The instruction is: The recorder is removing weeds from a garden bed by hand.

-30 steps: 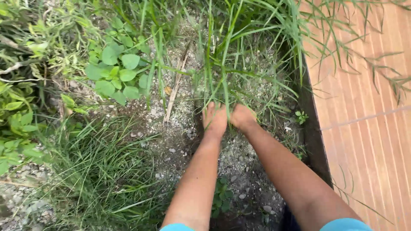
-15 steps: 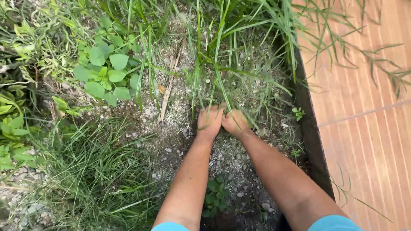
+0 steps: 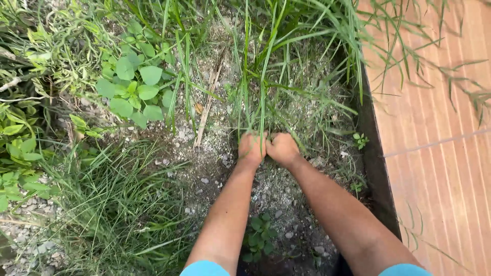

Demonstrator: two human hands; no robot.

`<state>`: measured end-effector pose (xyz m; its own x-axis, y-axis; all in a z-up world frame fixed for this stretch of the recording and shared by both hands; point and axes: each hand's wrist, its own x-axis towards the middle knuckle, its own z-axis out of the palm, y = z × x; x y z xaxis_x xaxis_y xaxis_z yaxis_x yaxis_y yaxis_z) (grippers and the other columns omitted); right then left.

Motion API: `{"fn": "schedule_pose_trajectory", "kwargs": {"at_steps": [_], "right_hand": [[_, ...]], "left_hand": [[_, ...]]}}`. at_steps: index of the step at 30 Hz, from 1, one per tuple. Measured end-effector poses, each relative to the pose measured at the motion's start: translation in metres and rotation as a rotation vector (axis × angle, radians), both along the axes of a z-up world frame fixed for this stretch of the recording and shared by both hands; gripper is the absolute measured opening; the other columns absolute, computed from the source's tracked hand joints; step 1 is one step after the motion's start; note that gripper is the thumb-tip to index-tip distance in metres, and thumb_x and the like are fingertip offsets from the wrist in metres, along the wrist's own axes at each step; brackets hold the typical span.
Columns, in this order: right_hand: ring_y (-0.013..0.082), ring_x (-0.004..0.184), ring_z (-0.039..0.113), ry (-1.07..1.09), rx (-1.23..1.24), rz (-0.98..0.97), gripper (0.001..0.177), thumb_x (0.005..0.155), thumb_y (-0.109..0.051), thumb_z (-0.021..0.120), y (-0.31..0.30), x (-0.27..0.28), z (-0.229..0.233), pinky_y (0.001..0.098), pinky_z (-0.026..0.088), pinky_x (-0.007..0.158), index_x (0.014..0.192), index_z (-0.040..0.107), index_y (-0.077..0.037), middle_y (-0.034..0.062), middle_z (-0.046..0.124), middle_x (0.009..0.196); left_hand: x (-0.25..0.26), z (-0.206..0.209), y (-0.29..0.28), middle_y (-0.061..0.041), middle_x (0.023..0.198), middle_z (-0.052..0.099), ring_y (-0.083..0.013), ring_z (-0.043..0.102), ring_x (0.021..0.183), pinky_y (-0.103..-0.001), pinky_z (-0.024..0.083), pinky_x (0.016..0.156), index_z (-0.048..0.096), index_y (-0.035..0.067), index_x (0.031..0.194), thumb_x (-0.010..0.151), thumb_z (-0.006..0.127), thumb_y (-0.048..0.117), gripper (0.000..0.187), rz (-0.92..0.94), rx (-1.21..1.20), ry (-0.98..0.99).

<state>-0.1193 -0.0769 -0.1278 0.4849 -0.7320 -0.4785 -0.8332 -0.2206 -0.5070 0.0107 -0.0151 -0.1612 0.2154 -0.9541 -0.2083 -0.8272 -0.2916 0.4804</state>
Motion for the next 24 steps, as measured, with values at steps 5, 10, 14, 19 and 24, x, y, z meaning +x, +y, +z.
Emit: {"fn": "schedule_pose_trajectory", "kwargs": {"at_steps": [5,10,14,19,24], "right_hand": [[0.0425,0.073,0.072,-0.169,0.111,-0.199,0.039,0.088,-0.042,0.062,-0.007,0.027,0.053,0.0482,0.058,0.073,0.094,0.074,-0.006,0.0253,0.071,0.076],[0.0399,0.073,0.073,-0.516,0.0,-0.184,0.035,0.087,-0.035,0.064,-0.004,0.07,0.074,0.046,0.057,0.069,0.095,0.074,-0.002,0.0239,0.072,0.079],[0.0342,0.072,0.072,-0.611,0.01,-0.29,0.029,0.092,-0.028,0.061,0.035,0.135,0.087,0.0444,0.055,0.067,0.091,0.071,-0.001,0.0221,0.071,0.078],[0.0257,0.063,0.069,-0.705,0.126,-0.303,0.027,0.092,-0.023,0.062,0.105,0.216,0.085,0.0417,0.053,0.062,0.082,0.069,0.002,0.0207,0.069,0.073],[0.0105,0.071,0.059,-0.964,0.498,-0.222,0.026,0.099,-0.019,0.06,0.185,0.276,0.131,0.0352,0.05,0.064,0.086,0.07,0.001,0.0115,0.069,0.075]], "left_hand": [[0.014,0.036,-0.011,-0.017,0.093,0.074,-0.0359,0.071,0.089,-0.048,0.056,0.081,0.081,0.014,0.095,0.098,0.054,0.03,0.031,0.044,0.073,-0.06],[0.068,0.085,-0.013,-0.014,0.094,0.075,-0.0334,0.073,0.087,-0.045,0.057,0.076,0.079,0.013,0.1,0.092,0.058,0.024,0.025,0.063,-0.065,-0.027],[0.131,0.136,0.013,-0.014,0.098,0.078,-0.0314,0.075,0.087,-0.042,0.058,0.077,0.079,0.013,0.106,0.095,0.06,0.02,0.023,0.202,-0.155,0.305],[0.197,0.172,0.089,-0.018,0.102,0.076,-0.033,0.073,0.091,-0.041,0.057,0.079,0.077,0.009,0.108,0.087,0.065,0.013,0.025,0.195,-0.206,0.171],[0.218,0.165,0.193,-0.012,0.105,0.075,-0.0214,0.07,0.094,-0.036,0.056,0.086,0.07,0.005,0.114,0.102,0.052,0.016,0.024,0.853,-0.397,0.759]]}}
